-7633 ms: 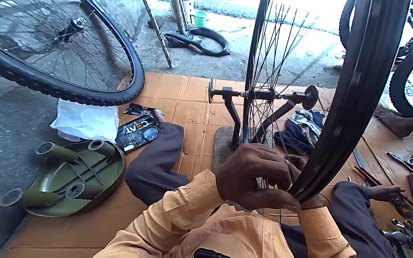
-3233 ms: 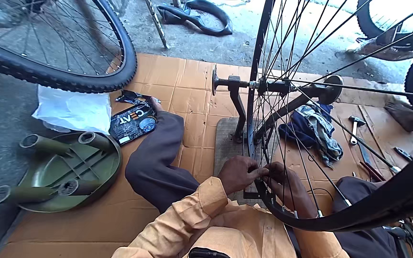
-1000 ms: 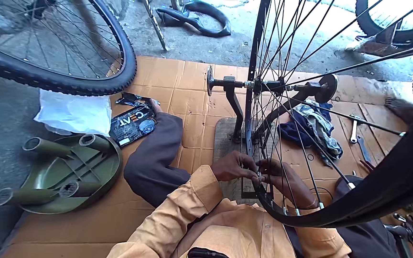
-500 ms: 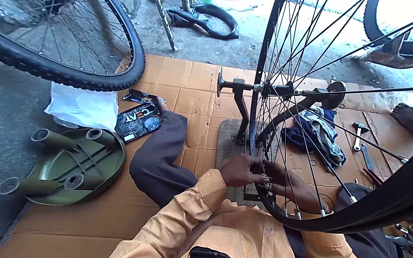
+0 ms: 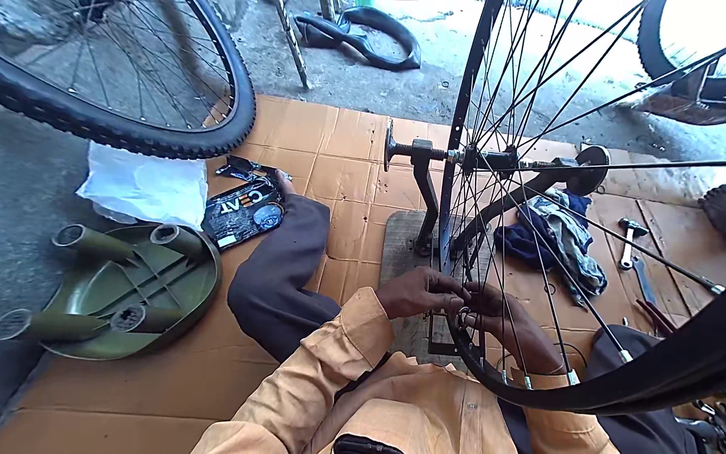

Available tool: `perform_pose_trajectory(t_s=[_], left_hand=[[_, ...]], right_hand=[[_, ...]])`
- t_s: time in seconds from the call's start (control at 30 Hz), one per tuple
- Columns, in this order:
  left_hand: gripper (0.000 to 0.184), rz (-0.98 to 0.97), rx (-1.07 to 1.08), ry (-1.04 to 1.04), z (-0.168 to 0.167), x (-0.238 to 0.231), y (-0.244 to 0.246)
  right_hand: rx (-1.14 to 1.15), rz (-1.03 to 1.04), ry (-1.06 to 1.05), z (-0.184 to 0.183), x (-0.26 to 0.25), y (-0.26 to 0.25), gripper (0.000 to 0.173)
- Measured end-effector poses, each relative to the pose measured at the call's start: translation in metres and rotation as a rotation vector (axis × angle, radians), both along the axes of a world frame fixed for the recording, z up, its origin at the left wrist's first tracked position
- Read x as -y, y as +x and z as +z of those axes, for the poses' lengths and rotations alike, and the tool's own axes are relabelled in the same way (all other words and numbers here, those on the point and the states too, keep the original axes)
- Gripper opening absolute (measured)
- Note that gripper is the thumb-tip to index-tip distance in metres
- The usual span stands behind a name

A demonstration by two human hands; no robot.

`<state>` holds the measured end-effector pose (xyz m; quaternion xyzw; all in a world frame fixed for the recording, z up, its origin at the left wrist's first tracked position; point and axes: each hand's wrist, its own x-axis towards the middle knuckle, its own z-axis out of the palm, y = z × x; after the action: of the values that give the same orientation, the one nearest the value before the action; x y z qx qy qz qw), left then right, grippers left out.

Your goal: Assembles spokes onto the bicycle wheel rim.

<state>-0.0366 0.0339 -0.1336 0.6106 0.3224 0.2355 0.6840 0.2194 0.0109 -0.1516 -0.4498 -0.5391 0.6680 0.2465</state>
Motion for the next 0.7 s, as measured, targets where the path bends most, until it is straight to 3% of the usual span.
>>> perform_pose_trajectory(t_s=[0.1,0.17,0.27,0.43,0.53,0.6,0.7], left_hand=[[0.022,0.217,-0.089,0.166,-0.01,-0.002,0.001],[0.018,0.316,-0.124,0.227,-0.006,0.001,0.004],[0.021,0.315,-0.16,0.21,-0.005,0.002,0.008],[0.023,0.299,-0.119,0.133,-0.013,-0.002,0.011],[0.019,0.317,-0.107,0.17,-0.006,0.002,0.011],[0.022,0.287,-0.108,0.198,-0.006,0.004,0.01],[0.051,0.134,-0.115,0.222,-0.007,0.003,0.006]], right_hand=[[0.144,-0.097,-0.012,0.048,0.012,-0.032,0.049],[0.176,-0.14,0.048,0.047,0.018,-0.036,0.04],[0.249,-0.174,0.157,0.043,0.024,-0.04,0.023],[0.37,-0.204,0.158,0.062,0.027,-0.048,0.012],[0.317,-0.203,0.194,0.048,0.032,-0.037,0.012],[0.261,-0.153,0.246,0.017,0.03,-0.016,0.016],[0.206,-0.109,0.252,0.005,0.027,-0.005,0.022]])
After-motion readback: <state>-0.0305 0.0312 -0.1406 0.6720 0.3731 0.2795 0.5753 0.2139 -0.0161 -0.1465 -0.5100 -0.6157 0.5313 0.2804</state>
